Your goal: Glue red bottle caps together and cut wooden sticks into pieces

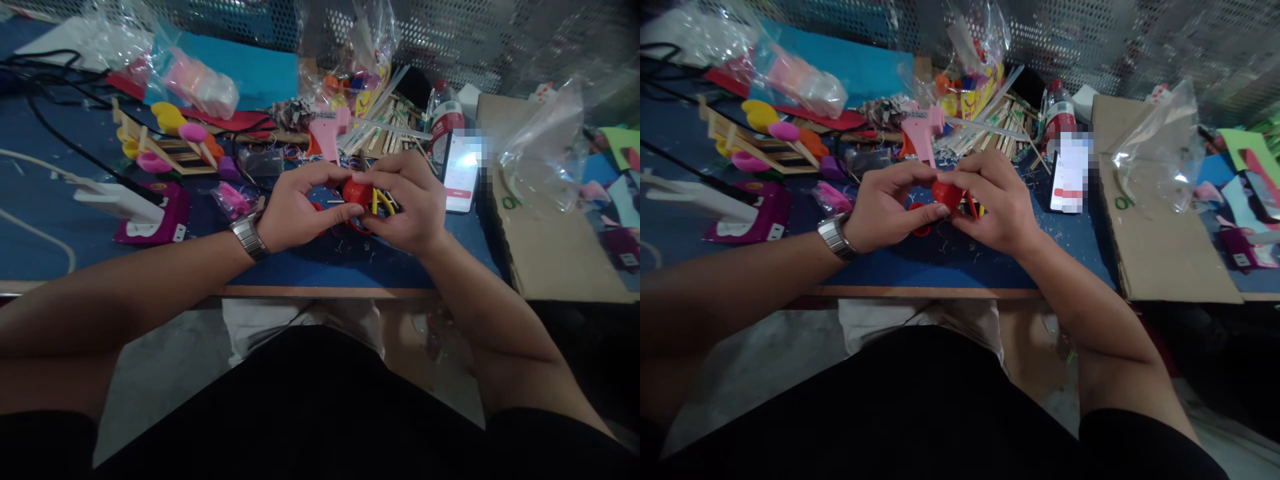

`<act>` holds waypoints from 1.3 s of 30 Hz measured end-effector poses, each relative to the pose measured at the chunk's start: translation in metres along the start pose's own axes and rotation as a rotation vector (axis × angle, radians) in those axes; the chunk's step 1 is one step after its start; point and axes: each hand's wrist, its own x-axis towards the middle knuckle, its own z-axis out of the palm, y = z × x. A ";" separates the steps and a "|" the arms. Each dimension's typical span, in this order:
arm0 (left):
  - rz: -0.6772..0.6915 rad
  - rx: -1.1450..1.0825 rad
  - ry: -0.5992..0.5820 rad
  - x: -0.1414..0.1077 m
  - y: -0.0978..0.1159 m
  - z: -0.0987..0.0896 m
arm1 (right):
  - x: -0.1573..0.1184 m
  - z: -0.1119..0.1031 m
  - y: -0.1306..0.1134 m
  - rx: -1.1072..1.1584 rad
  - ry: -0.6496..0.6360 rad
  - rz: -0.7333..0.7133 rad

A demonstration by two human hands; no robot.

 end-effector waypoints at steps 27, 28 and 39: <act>-0.233 -0.313 -0.037 0.000 0.006 0.005 | 0.002 -0.005 -0.001 0.003 -0.014 -0.033; -0.227 -0.305 -0.036 0.000 0.006 0.005 | 0.003 -0.005 -0.002 -0.002 -0.012 -0.036; -0.175 -0.178 -0.045 0.001 0.008 0.004 | -0.003 -0.003 -0.004 -0.055 -0.047 0.083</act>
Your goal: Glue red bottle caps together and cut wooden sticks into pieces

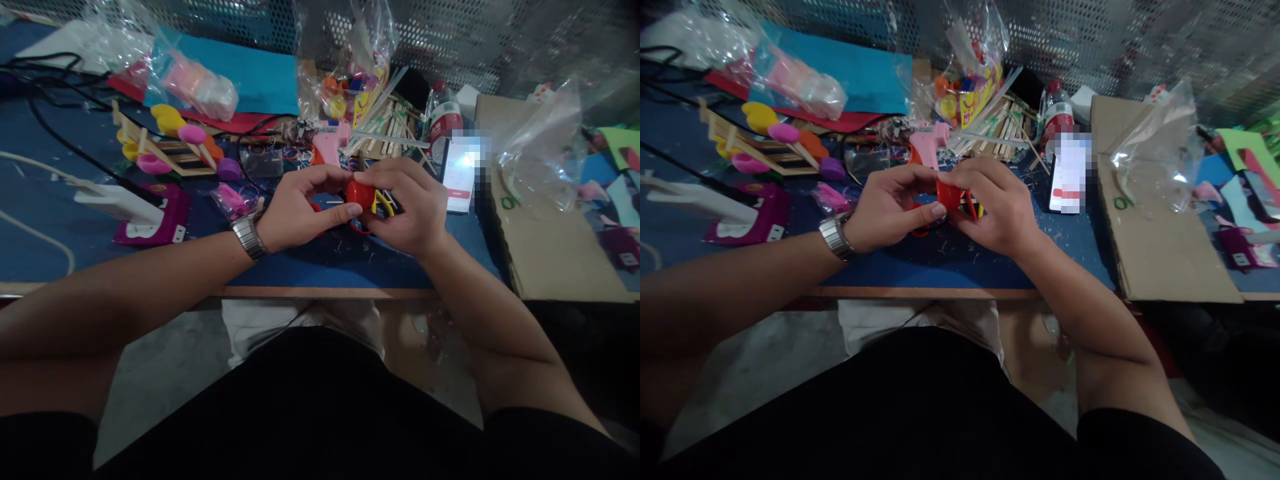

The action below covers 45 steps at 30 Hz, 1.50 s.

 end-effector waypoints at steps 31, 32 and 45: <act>-0.037 0.043 -0.010 0.001 0.001 -0.002 | 0.000 -0.007 0.002 0.008 0.045 -0.076; -0.041 0.045 -0.007 0.001 0.001 -0.003 | 0.000 -0.006 0.003 0.014 0.056 -0.090; -0.044 0.045 0.040 0.002 0.003 0.001 | 0.006 -0.002 0.002 -0.017 0.114 -0.084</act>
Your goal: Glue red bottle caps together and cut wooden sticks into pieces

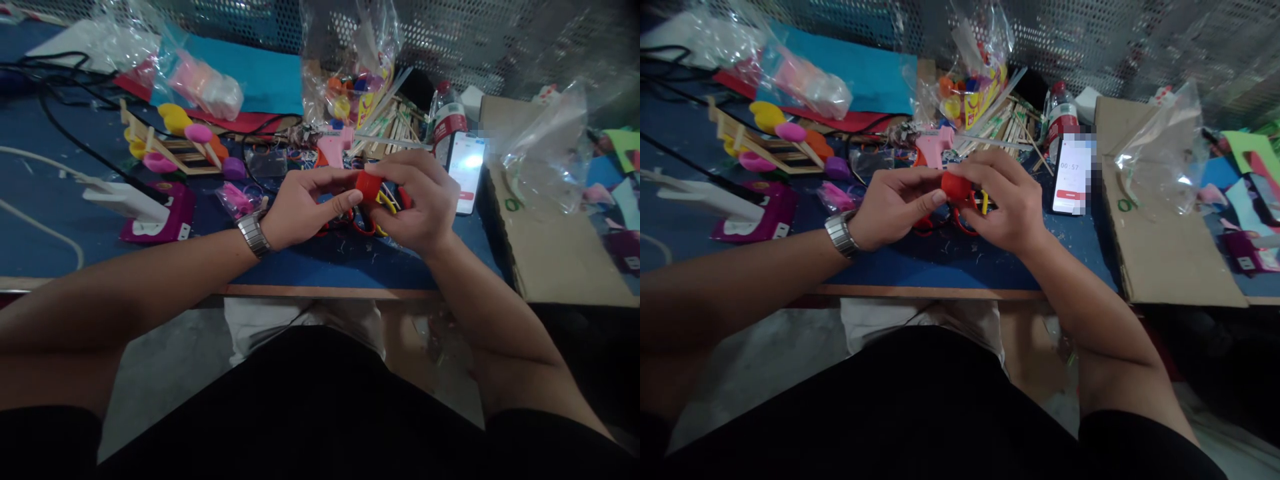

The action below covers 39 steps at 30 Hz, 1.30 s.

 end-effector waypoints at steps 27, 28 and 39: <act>0.226 0.090 -0.182 0.003 0.014 -0.007 | -0.012 0.021 0.015 0.573 -0.221 0.560; 0.246 0.094 -0.207 0.004 0.015 -0.007 | -0.013 0.023 0.017 0.594 -0.216 0.578; 0.326 0.110 -0.398 -0.005 0.023 0.000 | -0.019 0.034 0.013 0.864 -0.203 0.794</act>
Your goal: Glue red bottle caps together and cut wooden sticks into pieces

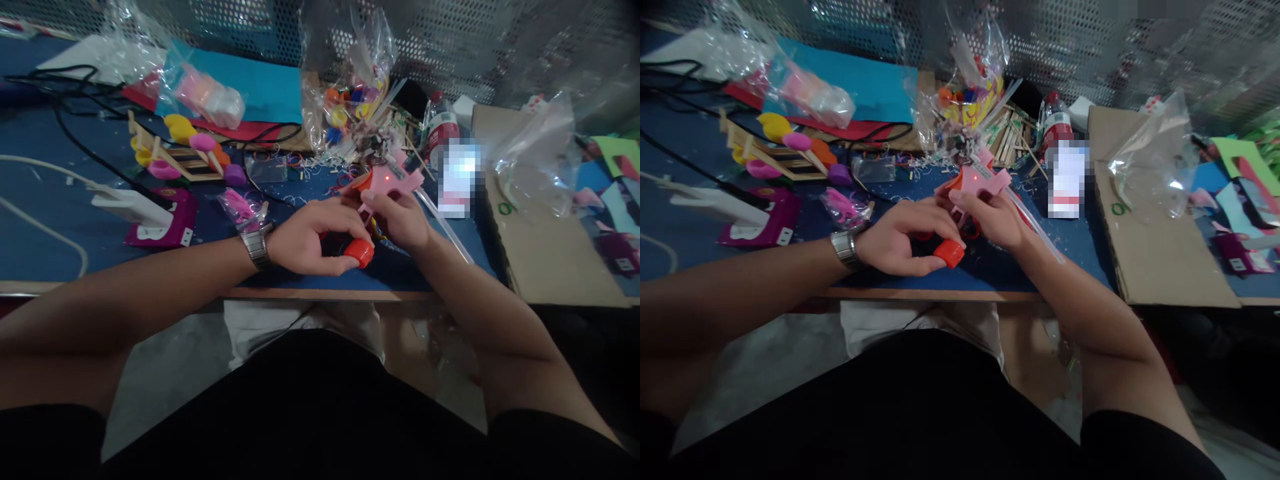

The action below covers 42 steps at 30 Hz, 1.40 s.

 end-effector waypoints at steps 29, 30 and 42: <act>-0.705 0.867 -0.043 0.012 -0.018 -0.022 | 0.019 -0.036 0.008 -0.130 0.444 -0.331; -0.713 0.879 -0.050 0.012 -0.018 -0.021 | 0.018 -0.036 0.009 -0.152 0.431 -0.332; -0.691 0.969 -0.199 0.016 0.007 -0.024 | 0.022 -0.049 0.017 -0.241 0.477 -0.322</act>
